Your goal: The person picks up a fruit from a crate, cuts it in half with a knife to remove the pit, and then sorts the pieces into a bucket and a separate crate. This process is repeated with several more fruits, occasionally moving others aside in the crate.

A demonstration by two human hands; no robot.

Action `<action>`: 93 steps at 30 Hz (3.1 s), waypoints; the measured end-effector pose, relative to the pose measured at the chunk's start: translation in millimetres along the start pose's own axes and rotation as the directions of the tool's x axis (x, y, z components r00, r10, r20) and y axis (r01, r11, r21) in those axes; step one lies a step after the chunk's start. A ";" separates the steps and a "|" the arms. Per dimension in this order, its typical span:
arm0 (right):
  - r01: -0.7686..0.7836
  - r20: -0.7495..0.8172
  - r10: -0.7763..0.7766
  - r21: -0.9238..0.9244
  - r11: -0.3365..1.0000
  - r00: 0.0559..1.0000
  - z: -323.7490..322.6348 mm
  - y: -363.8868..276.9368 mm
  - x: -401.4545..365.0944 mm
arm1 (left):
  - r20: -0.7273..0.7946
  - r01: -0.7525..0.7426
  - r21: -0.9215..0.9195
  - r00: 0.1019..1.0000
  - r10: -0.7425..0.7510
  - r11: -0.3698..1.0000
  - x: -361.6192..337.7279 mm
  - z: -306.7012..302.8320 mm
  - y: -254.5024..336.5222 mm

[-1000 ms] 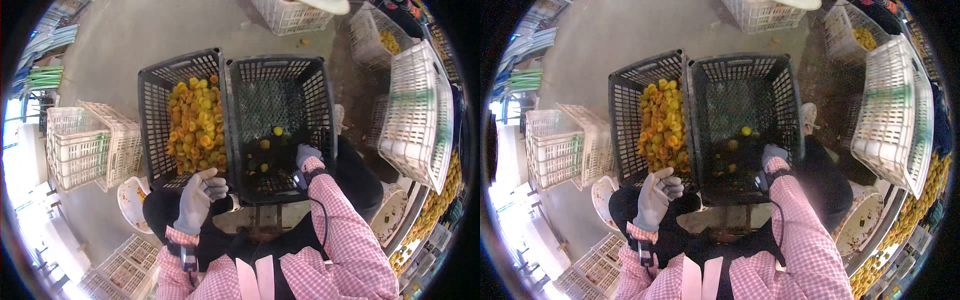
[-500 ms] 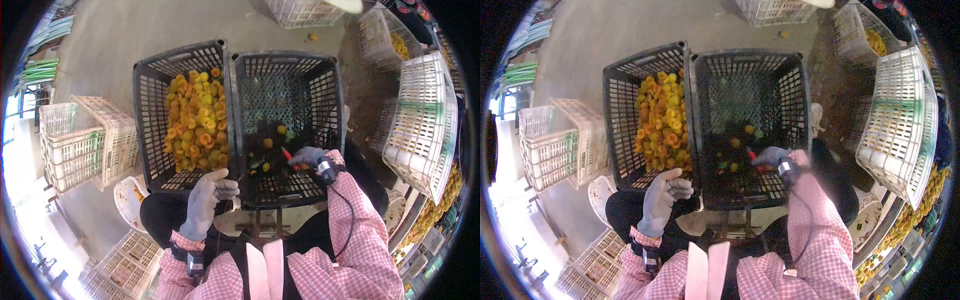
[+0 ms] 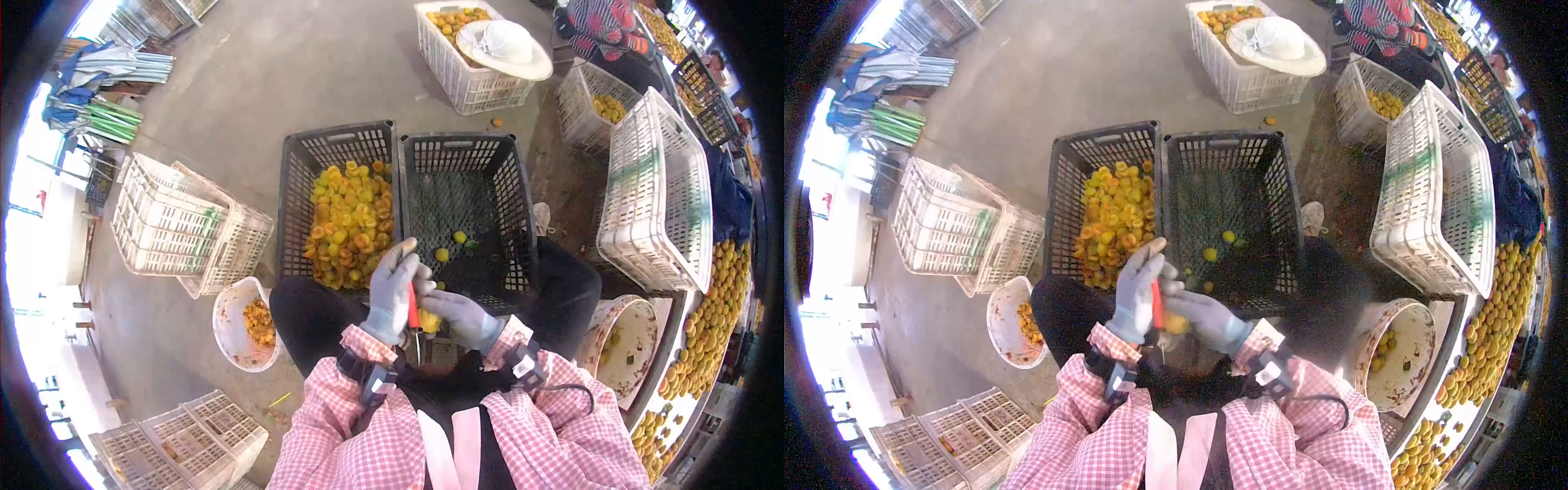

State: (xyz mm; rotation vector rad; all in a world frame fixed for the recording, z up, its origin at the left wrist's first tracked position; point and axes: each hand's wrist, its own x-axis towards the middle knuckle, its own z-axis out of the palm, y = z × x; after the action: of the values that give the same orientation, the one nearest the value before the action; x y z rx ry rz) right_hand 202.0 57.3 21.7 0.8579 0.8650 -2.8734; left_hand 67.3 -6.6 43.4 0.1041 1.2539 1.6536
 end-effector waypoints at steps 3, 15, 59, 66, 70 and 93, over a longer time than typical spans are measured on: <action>-0.054 0.228 0.006 0.201 0.978 0.974 -2.5 -2.7 -35.4 | 0.015 0.041 -0.270 0.999 -0.038 0.962 -9.4 -9.0 15.3; -0.054 0.430 0.083 -0.078 0.995 0.899 27.8 18.6 -76.5 | 0.477 0.057 -0.383 0.867 0.144 0.922 -53.4 26.4 22.0; 0.260 0.020 -0.768 -0.947 0.192 0.640 11.8 -28.6 -110.5 | 0.640 -0.590 0.741 0.765 0.072 -0.320 -77.7 50.7 5.1; 0.581 -0.505 -0.466 0.089 0.809 0.726 -72.7 -19.5 -101.8 | 0.450 -0.732 0.681 0.416 0.790 -0.002 -126.1 -2.1 39.2; 0.441 -0.339 -0.312 0.428 0.789 0.888 -49.7 -10.9 -113.8 | 0.209 -0.415 0.317 0.908 0.364 0.853 -113.2 -42.9 5.7; 0.383 -0.214 -0.444 -0.274 0.882 0.870 8.9 8.5 -115.4 | 0.011 -0.574 -0.173 0.811 0.584 0.800 -96.3 -34.5 54.2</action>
State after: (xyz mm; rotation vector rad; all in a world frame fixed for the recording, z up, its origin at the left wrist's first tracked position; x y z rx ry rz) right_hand 296.9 30.1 82.6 1.1862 1.5496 -2.9474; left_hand 58.1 -98.1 113.9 0.4809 1.0882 2.2556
